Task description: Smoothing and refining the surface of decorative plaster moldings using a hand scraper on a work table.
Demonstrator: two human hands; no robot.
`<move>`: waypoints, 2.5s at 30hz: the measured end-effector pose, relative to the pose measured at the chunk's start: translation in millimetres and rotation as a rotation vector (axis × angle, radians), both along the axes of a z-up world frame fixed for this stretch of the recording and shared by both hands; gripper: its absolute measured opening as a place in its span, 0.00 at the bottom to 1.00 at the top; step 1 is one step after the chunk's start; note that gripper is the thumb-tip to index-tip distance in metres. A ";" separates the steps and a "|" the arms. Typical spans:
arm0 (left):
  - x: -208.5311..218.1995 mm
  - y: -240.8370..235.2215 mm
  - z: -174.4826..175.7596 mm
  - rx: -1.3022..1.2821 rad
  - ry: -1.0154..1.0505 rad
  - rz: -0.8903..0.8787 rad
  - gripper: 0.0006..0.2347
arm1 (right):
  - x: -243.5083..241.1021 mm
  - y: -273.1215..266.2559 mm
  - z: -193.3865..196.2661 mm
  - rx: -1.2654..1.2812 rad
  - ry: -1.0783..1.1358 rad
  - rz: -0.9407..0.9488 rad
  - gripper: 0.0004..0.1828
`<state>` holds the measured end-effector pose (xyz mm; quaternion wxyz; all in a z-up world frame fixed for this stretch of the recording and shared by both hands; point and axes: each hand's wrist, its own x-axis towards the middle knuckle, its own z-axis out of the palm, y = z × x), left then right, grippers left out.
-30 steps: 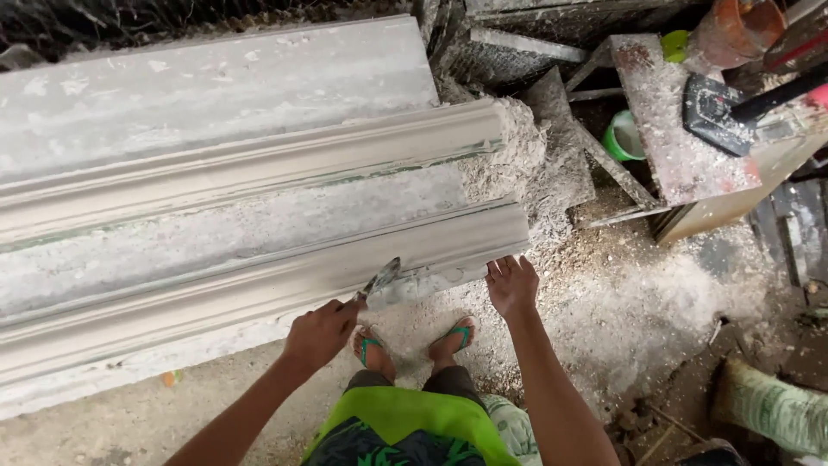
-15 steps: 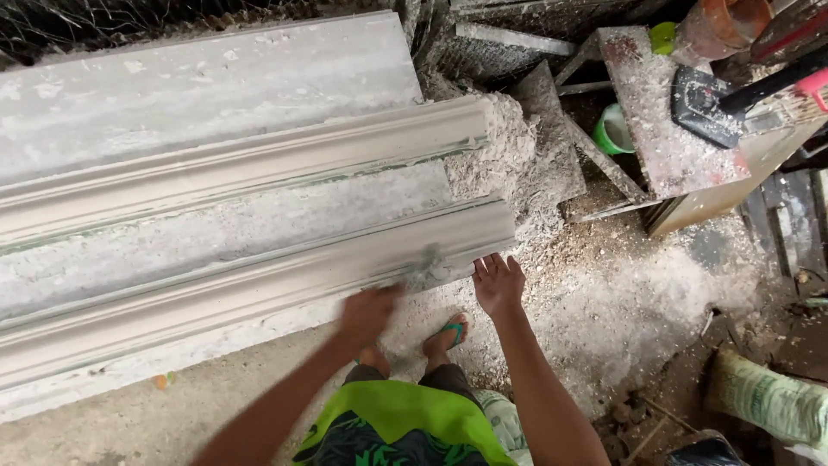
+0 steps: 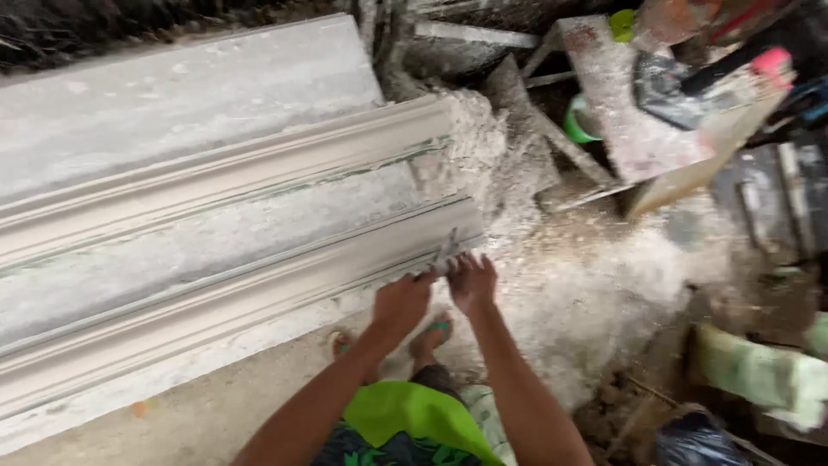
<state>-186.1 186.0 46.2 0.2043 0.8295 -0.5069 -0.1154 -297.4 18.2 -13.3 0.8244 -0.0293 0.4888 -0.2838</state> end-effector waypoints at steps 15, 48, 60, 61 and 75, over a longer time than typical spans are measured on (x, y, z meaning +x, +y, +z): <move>0.8 -15.9 42.9 -0.106 -0.043 -0.017 0.10 | -3.1 -10.1 -5.9 0.044 -0.001 0.043 0.29; -105.8 -30.3 17.8 -0.335 0.510 1.362 0.28 | 125.9 -63.9 76.1 -2.411 0.125 1.676 0.34; -78.5 -130.3 8.4 -0.254 0.356 1.647 0.27 | 144.4 -7.4 53.9 -2.885 -0.499 0.916 0.33; -80.4 -139.5 5.7 -0.221 0.435 1.667 0.27 | 144.4 -9.3 52.0 -2.886 -0.492 0.942 0.40; -52.8 -114.1 -2.7 -0.242 0.557 1.793 0.28 | 147.6 -9.7 45.8 -2.849 -0.508 0.976 0.34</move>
